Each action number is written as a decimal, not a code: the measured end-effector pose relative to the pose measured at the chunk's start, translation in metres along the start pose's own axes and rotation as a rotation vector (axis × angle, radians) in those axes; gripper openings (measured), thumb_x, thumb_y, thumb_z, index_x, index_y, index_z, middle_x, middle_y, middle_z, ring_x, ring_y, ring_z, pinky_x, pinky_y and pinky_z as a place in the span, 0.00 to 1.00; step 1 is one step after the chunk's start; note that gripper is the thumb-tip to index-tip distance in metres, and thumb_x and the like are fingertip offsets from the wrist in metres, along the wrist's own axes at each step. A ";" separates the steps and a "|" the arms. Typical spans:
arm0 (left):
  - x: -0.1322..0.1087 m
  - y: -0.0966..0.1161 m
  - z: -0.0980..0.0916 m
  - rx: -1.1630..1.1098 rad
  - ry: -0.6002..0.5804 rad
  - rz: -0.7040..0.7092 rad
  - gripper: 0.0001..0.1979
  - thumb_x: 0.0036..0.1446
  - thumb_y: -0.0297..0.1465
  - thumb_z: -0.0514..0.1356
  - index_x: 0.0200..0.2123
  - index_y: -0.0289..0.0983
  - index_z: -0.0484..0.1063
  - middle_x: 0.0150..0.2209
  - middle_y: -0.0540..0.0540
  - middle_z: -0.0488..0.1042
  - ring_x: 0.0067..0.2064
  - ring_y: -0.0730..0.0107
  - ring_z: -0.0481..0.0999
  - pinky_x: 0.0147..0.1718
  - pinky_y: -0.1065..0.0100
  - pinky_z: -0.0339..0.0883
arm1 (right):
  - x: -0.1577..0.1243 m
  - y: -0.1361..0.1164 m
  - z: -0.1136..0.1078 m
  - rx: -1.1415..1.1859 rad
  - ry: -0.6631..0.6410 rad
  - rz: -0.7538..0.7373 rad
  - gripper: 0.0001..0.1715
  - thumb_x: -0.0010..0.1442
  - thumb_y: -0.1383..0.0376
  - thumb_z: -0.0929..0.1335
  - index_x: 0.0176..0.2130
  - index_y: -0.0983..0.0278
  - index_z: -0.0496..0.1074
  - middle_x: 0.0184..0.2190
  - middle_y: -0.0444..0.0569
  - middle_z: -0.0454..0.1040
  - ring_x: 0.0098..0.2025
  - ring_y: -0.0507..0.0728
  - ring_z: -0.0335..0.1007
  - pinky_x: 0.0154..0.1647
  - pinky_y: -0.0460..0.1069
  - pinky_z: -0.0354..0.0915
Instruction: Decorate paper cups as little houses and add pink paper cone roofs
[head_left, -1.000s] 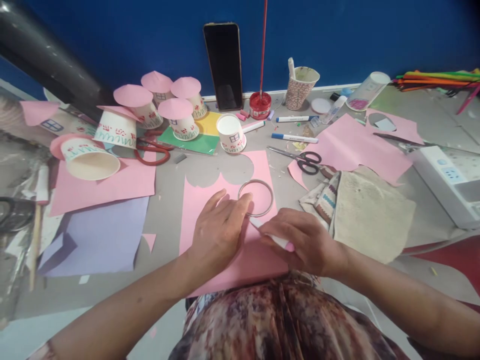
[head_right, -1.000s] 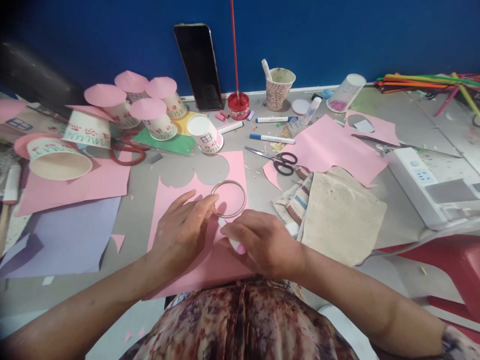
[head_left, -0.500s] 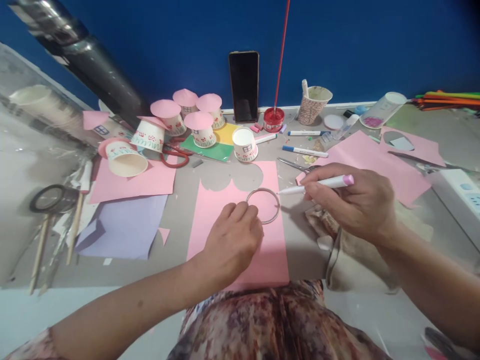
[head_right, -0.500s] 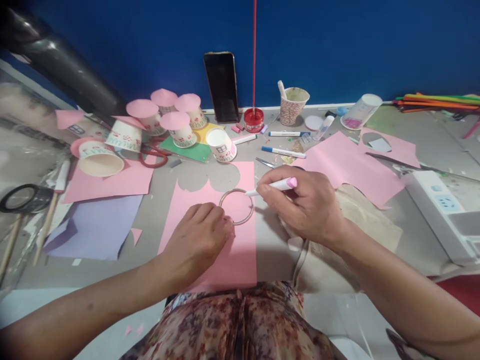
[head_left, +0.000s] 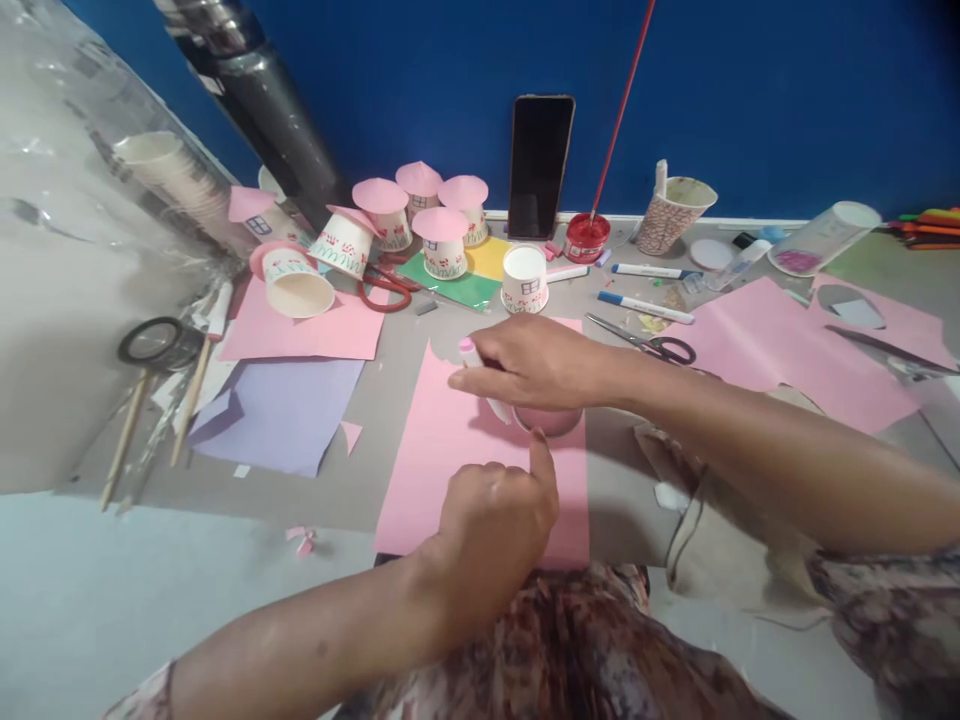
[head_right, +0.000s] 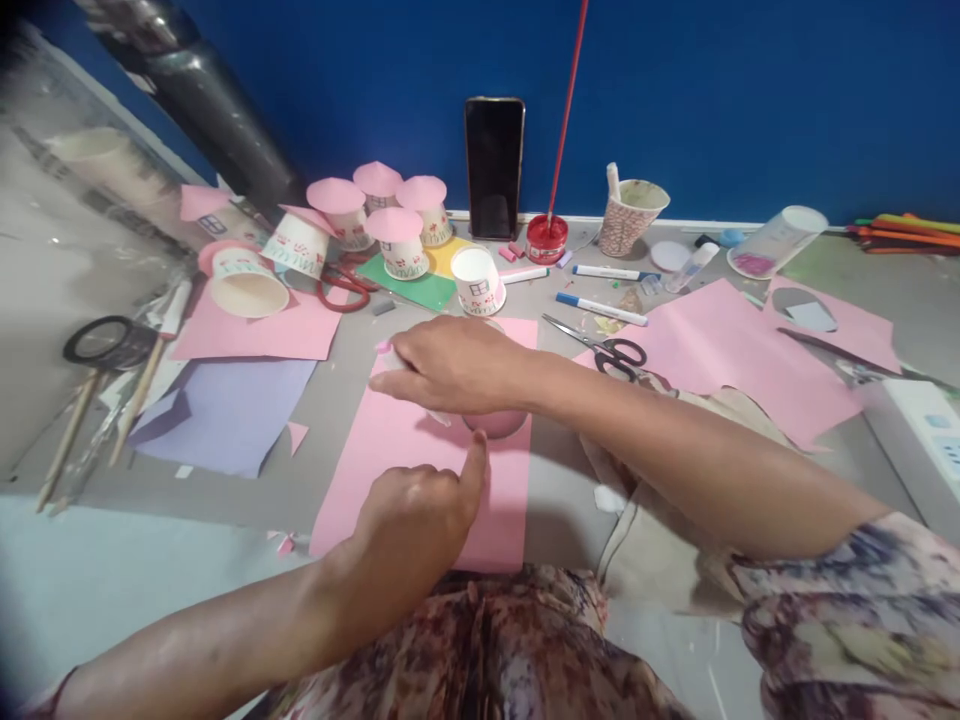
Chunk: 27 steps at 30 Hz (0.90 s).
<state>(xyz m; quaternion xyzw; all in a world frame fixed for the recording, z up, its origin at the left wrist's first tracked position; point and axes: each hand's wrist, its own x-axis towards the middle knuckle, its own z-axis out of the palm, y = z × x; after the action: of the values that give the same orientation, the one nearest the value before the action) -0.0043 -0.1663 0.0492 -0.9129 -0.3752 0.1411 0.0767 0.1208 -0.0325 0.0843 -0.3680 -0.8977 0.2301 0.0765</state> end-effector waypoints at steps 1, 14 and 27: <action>-0.001 0.000 0.000 0.002 0.006 -0.002 0.35 0.51 0.24 0.65 0.65 0.25 0.72 0.19 0.47 0.71 0.19 0.61 0.74 0.17 0.67 0.54 | 0.004 -0.004 0.002 -0.036 -0.045 -0.019 0.24 0.73 0.52 0.63 0.31 0.65 0.72 0.27 0.47 0.73 0.29 0.54 0.62 0.31 0.50 0.48; 0.000 0.001 -0.002 -0.028 -0.011 0.025 0.38 0.47 0.23 0.65 0.64 0.19 0.70 0.20 0.44 0.73 0.20 0.59 0.74 0.18 0.66 0.52 | 0.007 -0.011 0.017 -0.221 -0.213 -0.017 0.20 0.73 0.56 0.62 0.42 0.65 0.78 0.39 0.59 0.83 0.40 0.63 0.77 0.29 0.51 0.50; 0.005 -0.001 -0.003 -0.081 -0.106 0.019 0.40 0.50 0.31 0.69 0.66 0.23 0.70 0.19 0.46 0.71 0.19 0.61 0.73 0.17 0.68 0.53 | 0.018 0.023 0.007 -0.155 -0.024 0.127 0.25 0.74 0.54 0.60 0.37 0.67 0.77 0.36 0.57 0.80 0.36 0.60 0.71 0.32 0.51 0.50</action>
<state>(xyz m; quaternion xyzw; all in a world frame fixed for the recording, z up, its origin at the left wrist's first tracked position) -0.0004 -0.1624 0.0516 -0.9101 -0.3752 0.1746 0.0185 0.1202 -0.0077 0.0663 -0.4263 -0.8885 0.1686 0.0225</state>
